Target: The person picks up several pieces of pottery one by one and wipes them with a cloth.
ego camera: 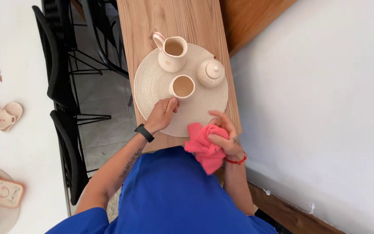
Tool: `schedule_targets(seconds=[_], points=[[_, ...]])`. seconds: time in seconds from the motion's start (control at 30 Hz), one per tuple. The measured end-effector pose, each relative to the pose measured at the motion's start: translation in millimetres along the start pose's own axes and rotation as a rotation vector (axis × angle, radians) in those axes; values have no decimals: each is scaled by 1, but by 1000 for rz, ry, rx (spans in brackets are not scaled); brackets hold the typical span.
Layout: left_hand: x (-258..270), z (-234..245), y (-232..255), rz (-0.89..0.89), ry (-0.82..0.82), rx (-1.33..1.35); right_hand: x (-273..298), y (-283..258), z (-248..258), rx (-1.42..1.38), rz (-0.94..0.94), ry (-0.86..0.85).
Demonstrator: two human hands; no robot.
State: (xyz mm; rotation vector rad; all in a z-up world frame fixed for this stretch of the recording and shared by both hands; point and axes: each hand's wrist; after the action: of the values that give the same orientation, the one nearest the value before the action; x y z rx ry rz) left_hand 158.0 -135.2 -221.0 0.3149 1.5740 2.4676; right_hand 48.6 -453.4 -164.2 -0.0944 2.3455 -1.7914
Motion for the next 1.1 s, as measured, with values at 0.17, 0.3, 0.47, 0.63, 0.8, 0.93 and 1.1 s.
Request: schedule_targets(seconds=[0.17, 0.3, 0.47, 0.63, 0.8, 0.93, 1.1], points=[[-5, -2, 3, -3, 4, -24, 8, 21, 20, -296, 48, -262], [0, -1, 2, 2, 10, -28, 7, 37, 26, -276, -38, -215], [11, 20, -1, 25, 47, -32, -2, 56, 25, -286, -99, -164], [27, 49, -1, 72, 115, -59, -11, 62, 19, -654, -168, -37], [34, 62, -14, 90, 129, -43, -36, 78, 2, -381, -350, 161], [37, 69, -7, 85, 126, -10, -32, 92, 4, -448, -375, 167], [41, 78, -6, 181, 139, 22, -29, 61, -28, -426, -338, 89]])
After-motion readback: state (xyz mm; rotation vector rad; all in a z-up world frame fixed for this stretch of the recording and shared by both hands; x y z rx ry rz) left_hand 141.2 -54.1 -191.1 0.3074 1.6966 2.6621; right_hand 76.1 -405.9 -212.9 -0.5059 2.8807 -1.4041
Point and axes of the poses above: each hand's wrist, its own x-axis away from the middle knuckle, its own z-axis out of the back of the hand, y = z × x, and after that the axes turned 7 degrees about -x, right-handed
